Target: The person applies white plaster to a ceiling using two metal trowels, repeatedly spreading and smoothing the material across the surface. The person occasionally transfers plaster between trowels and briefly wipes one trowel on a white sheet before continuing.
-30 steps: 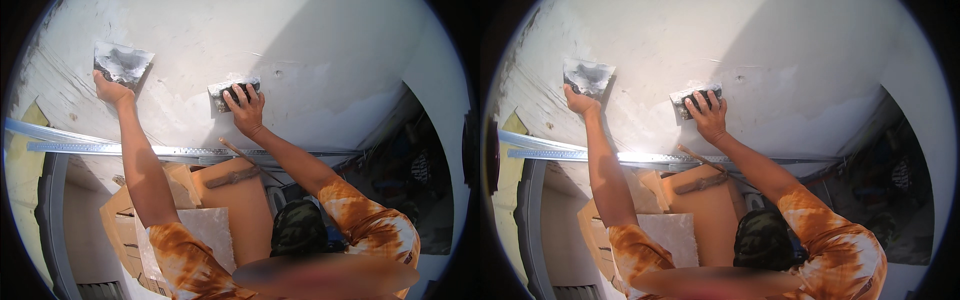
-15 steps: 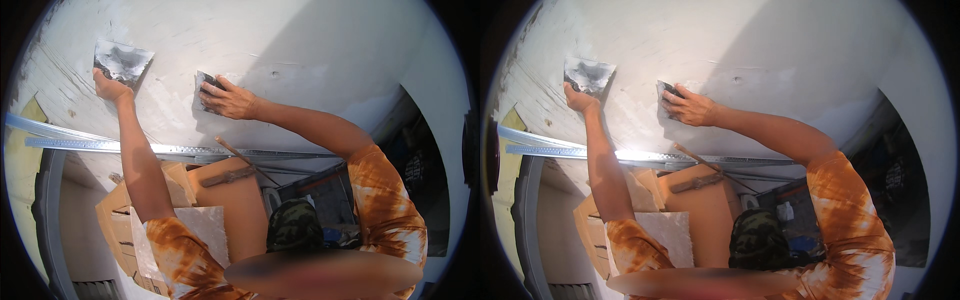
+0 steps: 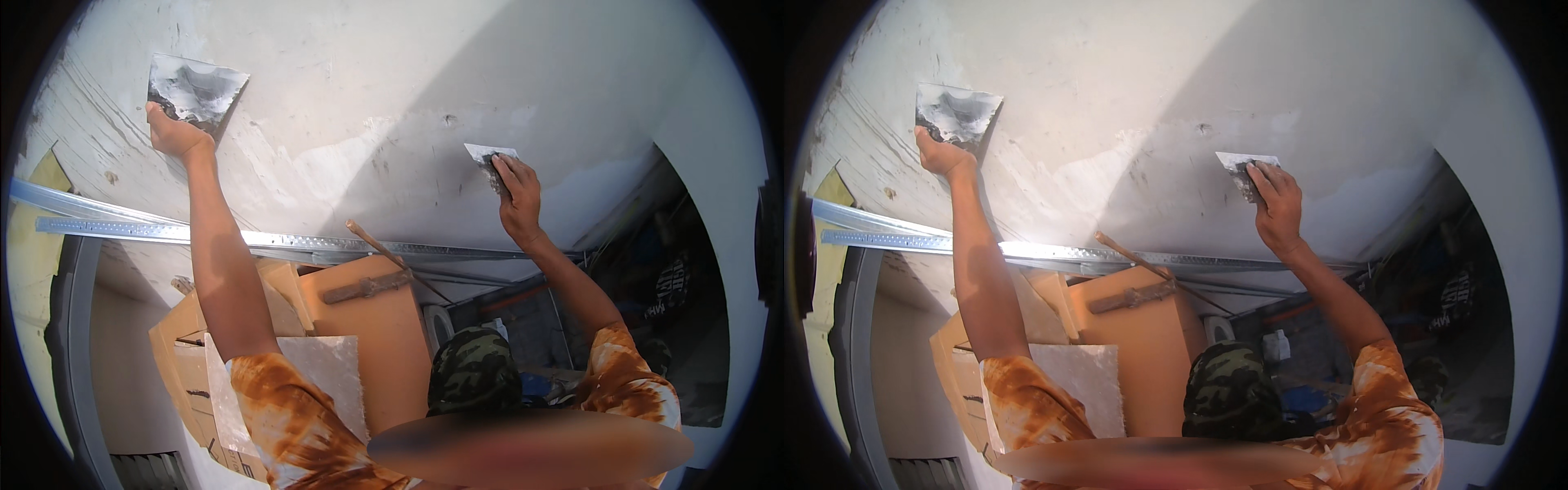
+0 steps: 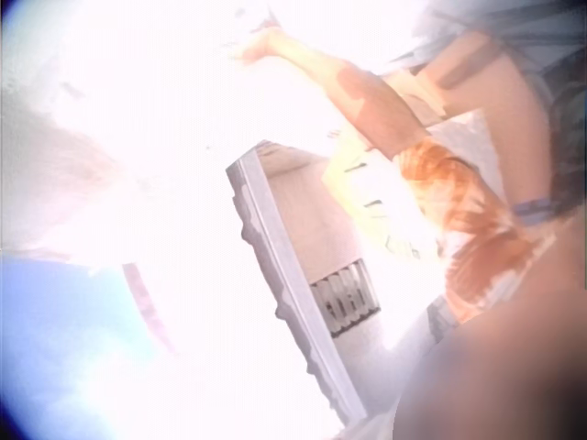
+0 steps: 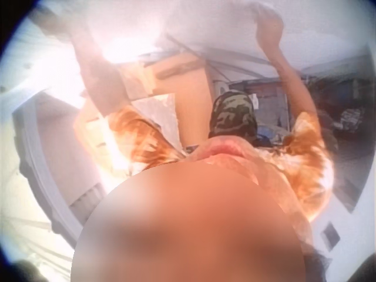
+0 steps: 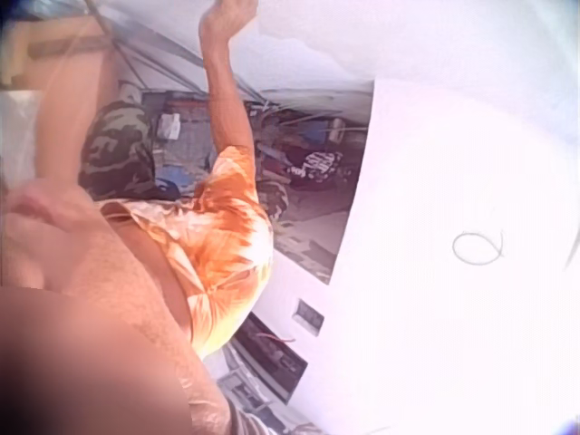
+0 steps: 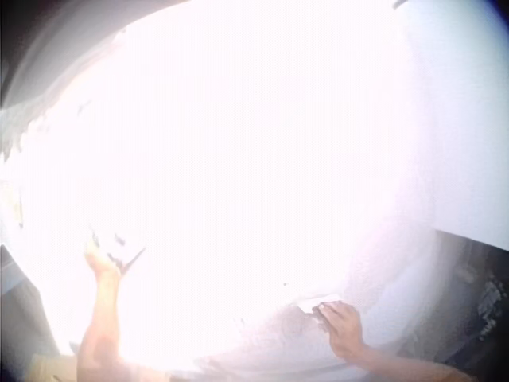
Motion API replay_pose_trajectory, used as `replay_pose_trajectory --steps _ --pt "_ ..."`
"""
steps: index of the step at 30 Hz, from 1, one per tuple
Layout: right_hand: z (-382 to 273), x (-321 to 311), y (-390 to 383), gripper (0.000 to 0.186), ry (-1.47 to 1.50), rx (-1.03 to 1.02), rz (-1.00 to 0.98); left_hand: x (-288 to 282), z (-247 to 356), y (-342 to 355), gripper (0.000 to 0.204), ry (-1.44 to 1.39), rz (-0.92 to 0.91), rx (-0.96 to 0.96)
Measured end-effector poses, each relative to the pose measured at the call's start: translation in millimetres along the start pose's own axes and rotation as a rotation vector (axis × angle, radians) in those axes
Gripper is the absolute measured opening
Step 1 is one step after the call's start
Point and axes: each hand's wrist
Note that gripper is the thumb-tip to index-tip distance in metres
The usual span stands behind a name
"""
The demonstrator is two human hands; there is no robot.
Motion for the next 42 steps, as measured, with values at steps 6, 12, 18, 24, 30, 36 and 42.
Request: replay_pose_trajectory --steps 6,12,18,24,30,36,42 --pt "-34 12 14 0.041 0.230 0.288 0.262 2 3 -1 0.048 0.016 -0.005 0.015" --pt "-20 30 90 0.050 0.393 0.521 0.545 0 0 0 0.049 0.039 0.015 0.037" --pt "-97 124 90 0.068 -0.056 0.192 0.363 -1 -3 3 0.046 -0.003 -0.018 0.060" --pt "-114 120 27 0.065 -0.100 0.000 0.074 -2 -2 3 0.046 0.014 -0.025 0.051" --pt "-72 48 14 0.048 0.409 0.380 0.081 -4 -4 1 0.047 0.033 -0.001 0.043" --pt "-64 35 63 0.034 0.476 0.550 0.454 -2 -2 1 0.048 0.019 0.004 0.031" --pt "-71 7 102 0.027 1.173 0.354 0.297 -2 0 -1 0.048 0.064 -0.003 0.071"
Point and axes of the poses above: each hand's wrist, its own y-axis towards the middle knuckle, its own x-axis out of the palm, z = x × y, and after that the axes turned 4 degrees about -z, right-handed
